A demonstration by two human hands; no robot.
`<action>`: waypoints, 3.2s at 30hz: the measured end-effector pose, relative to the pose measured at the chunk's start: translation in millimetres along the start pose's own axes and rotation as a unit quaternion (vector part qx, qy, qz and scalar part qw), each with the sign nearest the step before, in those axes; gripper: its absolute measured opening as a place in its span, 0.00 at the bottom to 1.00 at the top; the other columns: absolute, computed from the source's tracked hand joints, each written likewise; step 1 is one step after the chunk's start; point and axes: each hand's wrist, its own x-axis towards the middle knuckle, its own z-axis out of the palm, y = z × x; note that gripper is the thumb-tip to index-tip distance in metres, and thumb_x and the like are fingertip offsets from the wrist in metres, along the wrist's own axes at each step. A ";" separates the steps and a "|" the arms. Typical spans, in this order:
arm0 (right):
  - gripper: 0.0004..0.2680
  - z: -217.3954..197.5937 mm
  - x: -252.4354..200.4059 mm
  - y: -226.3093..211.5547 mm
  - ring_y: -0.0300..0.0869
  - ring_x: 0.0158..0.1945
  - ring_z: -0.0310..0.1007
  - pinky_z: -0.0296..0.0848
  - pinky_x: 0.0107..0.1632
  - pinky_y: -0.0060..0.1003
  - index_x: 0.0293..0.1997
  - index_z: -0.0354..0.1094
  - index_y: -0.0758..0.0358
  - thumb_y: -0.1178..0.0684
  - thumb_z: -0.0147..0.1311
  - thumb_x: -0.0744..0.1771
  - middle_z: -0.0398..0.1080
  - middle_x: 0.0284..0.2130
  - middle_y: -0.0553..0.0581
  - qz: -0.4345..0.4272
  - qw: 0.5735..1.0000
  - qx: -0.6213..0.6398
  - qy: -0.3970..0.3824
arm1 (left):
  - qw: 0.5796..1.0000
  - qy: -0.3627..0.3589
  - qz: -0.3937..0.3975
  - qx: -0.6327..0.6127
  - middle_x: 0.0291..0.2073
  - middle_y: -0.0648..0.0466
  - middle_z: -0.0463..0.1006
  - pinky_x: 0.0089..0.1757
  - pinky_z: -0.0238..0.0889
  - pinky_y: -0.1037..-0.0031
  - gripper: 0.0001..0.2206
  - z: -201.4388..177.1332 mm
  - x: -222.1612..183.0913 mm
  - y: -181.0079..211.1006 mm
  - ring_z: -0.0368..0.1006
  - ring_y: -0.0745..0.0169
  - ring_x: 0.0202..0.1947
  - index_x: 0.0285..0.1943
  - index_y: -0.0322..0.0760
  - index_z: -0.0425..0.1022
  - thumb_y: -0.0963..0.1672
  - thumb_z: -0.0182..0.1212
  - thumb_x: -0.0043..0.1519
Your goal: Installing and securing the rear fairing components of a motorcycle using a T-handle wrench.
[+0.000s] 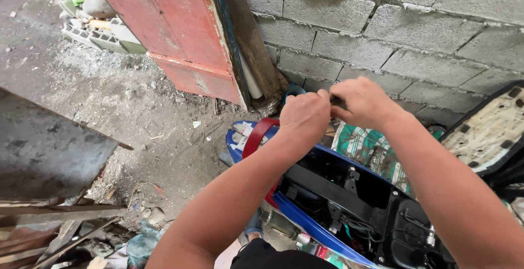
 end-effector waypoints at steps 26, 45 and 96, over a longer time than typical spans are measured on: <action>0.11 22.7 -16.8 -32.1 0.43 0.41 0.80 0.70 0.47 0.43 0.35 0.64 0.43 0.36 0.62 0.63 0.68 0.27 0.42 0.035 0.990 -0.078 0.114 | 0.983 -0.098 -0.022 -0.155 0.32 0.38 0.83 0.33 0.74 0.47 0.20 -86.7 -15.1 3.3 0.84 0.34 0.33 0.47 0.29 0.77 0.52 0.58 0.63; 0.04 -115.4 -40.9 -148.4 0.42 0.29 0.80 0.72 0.38 0.41 0.41 0.83 0.35 0.41 0.61 0.69 0.83 0.23 0.40 0.174 0.970 0.069 -0.154 | 0.854 -0.327 -0.040 -0.403 0.51 0.51 0.83 0.52 0.71 0.63 0.11 -23.7 -104.6 -15.9 0.78 0.53 0.50 0.57 0.43 0.82 0.44 0.54 0.74; 0.13 7.7 -86.5 -131.0 0.74 0.62 0.79 0.86 0.47 0.73 0.58 0.82 0.72 0.65 0.54 0.69 0.78 0.60 0.78 0.100 0.745 0.639 -0.164 | 0.930 0.358 0.067 -0.056 0.17 0.58 0.65 0.32 0.58 0.65 0.20 -69.6 -78.3 20.8 0.71 0.54 0.21 0.28 0.47 0.67 0.57 0.56 0.69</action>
